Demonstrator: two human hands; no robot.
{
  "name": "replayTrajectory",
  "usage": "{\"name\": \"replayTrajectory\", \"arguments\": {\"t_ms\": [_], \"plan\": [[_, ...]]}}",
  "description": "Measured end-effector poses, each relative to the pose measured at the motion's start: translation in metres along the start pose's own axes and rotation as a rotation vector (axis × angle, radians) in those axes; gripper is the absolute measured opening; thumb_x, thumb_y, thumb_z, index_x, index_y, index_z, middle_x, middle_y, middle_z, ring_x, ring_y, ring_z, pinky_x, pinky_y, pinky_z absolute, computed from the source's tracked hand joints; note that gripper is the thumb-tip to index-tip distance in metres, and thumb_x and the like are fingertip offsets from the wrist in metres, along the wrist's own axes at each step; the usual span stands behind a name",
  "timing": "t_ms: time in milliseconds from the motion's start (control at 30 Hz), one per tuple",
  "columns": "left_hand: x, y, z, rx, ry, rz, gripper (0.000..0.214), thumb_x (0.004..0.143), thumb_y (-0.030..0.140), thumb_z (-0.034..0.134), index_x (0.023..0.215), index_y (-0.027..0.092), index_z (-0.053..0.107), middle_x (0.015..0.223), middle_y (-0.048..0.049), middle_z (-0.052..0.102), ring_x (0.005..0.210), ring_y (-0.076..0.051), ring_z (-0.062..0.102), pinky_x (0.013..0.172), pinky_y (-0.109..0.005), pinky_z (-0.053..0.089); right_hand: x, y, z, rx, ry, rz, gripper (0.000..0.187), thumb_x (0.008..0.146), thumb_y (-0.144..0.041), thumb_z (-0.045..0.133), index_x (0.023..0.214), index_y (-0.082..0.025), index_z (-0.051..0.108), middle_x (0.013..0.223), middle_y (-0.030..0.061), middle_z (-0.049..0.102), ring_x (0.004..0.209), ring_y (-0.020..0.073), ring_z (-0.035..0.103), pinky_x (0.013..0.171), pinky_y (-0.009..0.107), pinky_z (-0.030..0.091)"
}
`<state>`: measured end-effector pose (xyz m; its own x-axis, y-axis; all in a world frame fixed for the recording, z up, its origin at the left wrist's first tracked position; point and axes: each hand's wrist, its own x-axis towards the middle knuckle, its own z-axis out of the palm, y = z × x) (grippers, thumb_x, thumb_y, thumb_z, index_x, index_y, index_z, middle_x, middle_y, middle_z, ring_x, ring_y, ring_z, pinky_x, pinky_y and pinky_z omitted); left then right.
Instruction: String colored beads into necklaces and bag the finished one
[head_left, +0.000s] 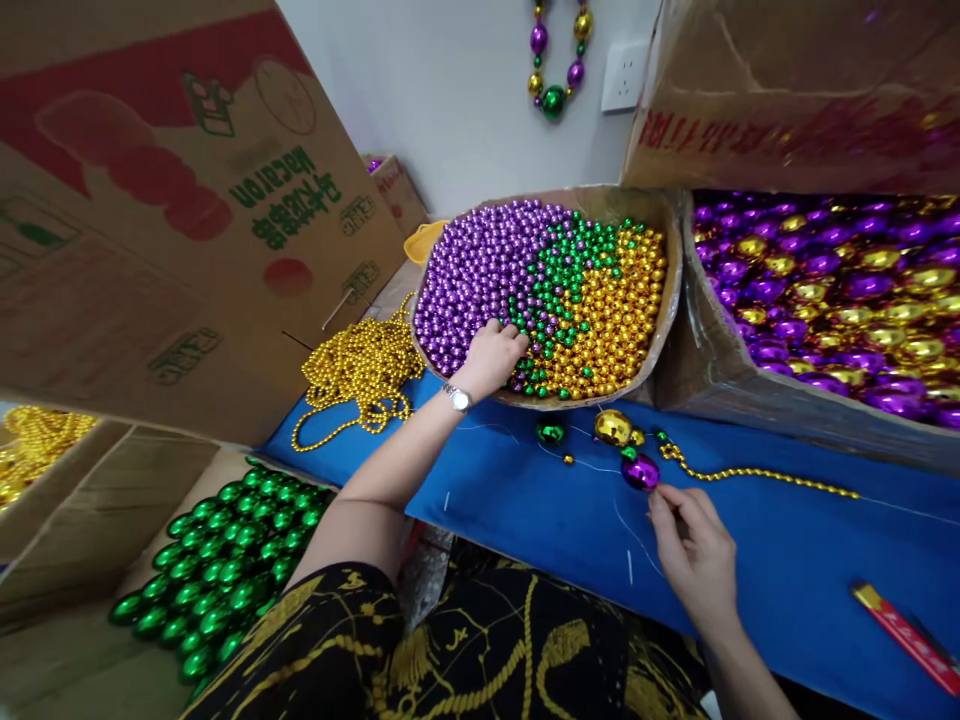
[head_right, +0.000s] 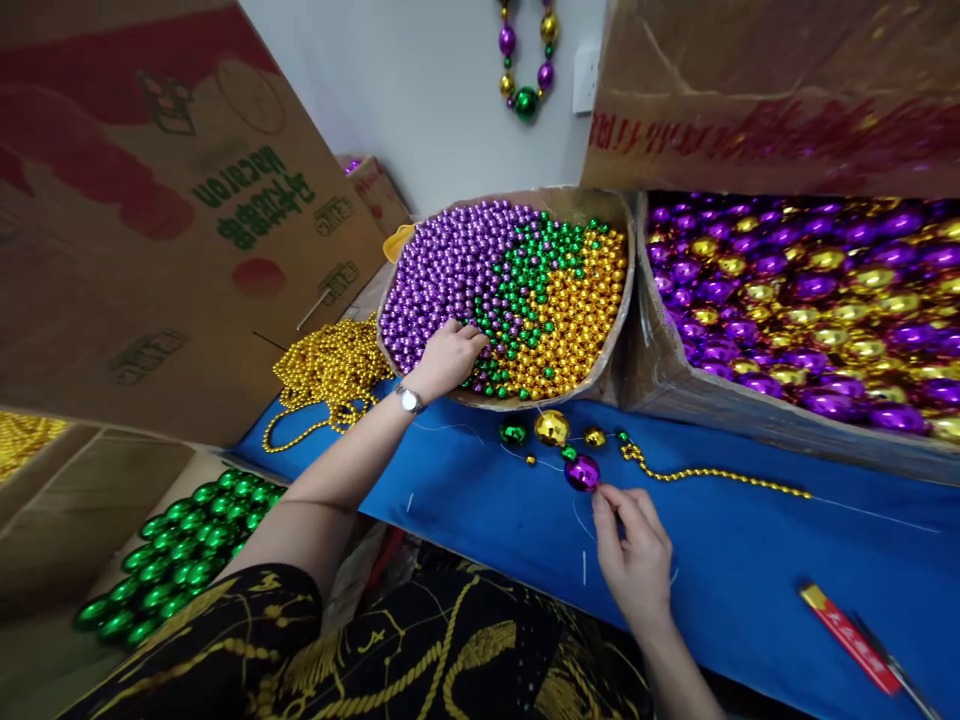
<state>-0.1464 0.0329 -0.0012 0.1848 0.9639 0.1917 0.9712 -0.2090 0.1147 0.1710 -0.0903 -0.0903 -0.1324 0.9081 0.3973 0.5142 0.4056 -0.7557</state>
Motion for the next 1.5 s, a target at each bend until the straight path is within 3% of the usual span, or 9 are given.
{"name": "replayTrajectory", "arguments": {"t_ms": [100,167,267,367,433,500,1167,1333,1500], "plan": [[0.009,-0.012,0.004,0.133,-0.058,-0.003,0.02,0.091,0.01,0.049,0.087,0.012,0.069,0.094,-0.0176,0.068,0.102,-0.03,0.056,0.083,-0.045,0.044,0.001,-0.002,0.001,-0.017,0.001,-0.037,0.012,0.094,-0.024,0.058,0.101,-0.02,0.066,0.084,0.0015,0.06,0.072,0.0109,0.061,0.061,0.021,0.048],[0.009,-0.009,0.006,-0.042,-0.009,-0.032,0.015,0.089,0.012,0.054,0.09,0.013,0.069,0.096,-0.0154,0.069,0.1,-0.027,0.057,0.084,-0.042,0.044,0.001,-0.004,0.002,-0.027,0.005,-0.047,0.012,0.094,-0.023,0.057,0.101,-0.02,0.066,0.084,0.0015,0.06,0.072,0.0109,0.061,0.061,0.021,0.047],[0.002,0.007,0.005,-0.719,0.009,-0.143,0.02,0.09,0.025,0.059,0.104,0.014,0.067,0.097,-0.0104,0.07,0.089,-0.019,0.063,0.076,-0.031,0.047,0.004,-0.007,0.003,-0.043,0.013,-0.047,0.012,0.094,-0.022,0.057,0.101,-0.019,0.066,0.084,0.0017,0.06,0.072,0.011,0.06,0.063,0.021,0.048],[-0.01,0.033,0.004,-1.448,-0.12,-0.271,0.032,0.089,0.038,0.062,0.11,0.014,0.066,0.094,-0.0089,0.071,0.08,-0.014,0.065,0.064,-0.024,0.046,0.008,-0.012,0.002,-0.066,0.034,-0.063,0.011,0.094,-0.022,0.057,0.1,-0.018,0.066,0.083,0.0013,0.06,0.071,0.0104,0.06,0.066,0.021,0.048],[-0.018,0.049,0.004,-1.715,-0.217,-0.317,0.031,0.085,0.037,0.068,0.107,0.015,0.068,0.092,-0.0083,0.071,0.077,-0.012,0.065,0.062,-0.021,0.045,0.01,-0.015,0.0,-0.08,0.045,-0.073,0.011,0.094,-0.021,0.057,0.1,-0.018,0.066,0.082,0.0009,0.059,0.071,0.0101,0.06,0.068,0.021,0.048],[-0.024,0.062,0.004,-1.831,-0.267,-0.332,0.028,0.083,0.034,0.072,0.104,0.015,0.07,0.091,-0.0077,0.072,0.076,-0.011,0.065,0.062,-0.02,0.045,0.011,-0.017,-0.002,-0.088,0.049,-0.079,0.011,0.094,-0.02,0.056,0.1,-0.018,0.066,0.082,0.0008,0.059,0.071,0.0101,0.06,0.069,0.021,0.048],[-0.034,0.084,0.003,-1.832,-0.259,-0.34,0.026,0.08,0.033,0.074,0.099,0.015,0.072,0.09,-0.007,0.072,0.076,-0.01,0.064,0.062,-0.021,0.047,0.006,-0.015,-0.006,-0.116,0.072,-0.09,0.014,0.094,-0.023,0.055,0.099,-0.017,0.067,0.079,0.0017,0.06,0.069,0.0108,0.061,0.067,0.021,0.05],[-0.036,0.088,0.01,-1.704,-0.199,-0.272,0.028,0.079,0.032,0.076,0.1,0.015,0.072,0.094,-0.0069,0.071,0.073,-0.009,0.061,0.061,-0.021,0.048,0.002,-0.01,-0.005,-0.102,0.033,-0.009,0.017,0.095,-0.029,0.055,0.099,-0.019,0.068,0.082,0.004,0.064,0.073,0.014,0.065,0.072,0.025,0.053],[-0.051,0.1,0.029,-1.524,-0.192,-0.161,0.031,0.078,0.033,0.076,0.103,0.014,0.07,0.092,-0.0059,0.071,0.076,-0.01,0.063,0.067,-0.021,0.051,-0.02,0.023,0.009,0.006,-0.092,0.191,0.023,0.096,-0.035,0.051,0.108,-0.019,0.062,0.088,0.0045,0.07,0.074,0.015,0.069,0.068,0.026,0.056]]}}
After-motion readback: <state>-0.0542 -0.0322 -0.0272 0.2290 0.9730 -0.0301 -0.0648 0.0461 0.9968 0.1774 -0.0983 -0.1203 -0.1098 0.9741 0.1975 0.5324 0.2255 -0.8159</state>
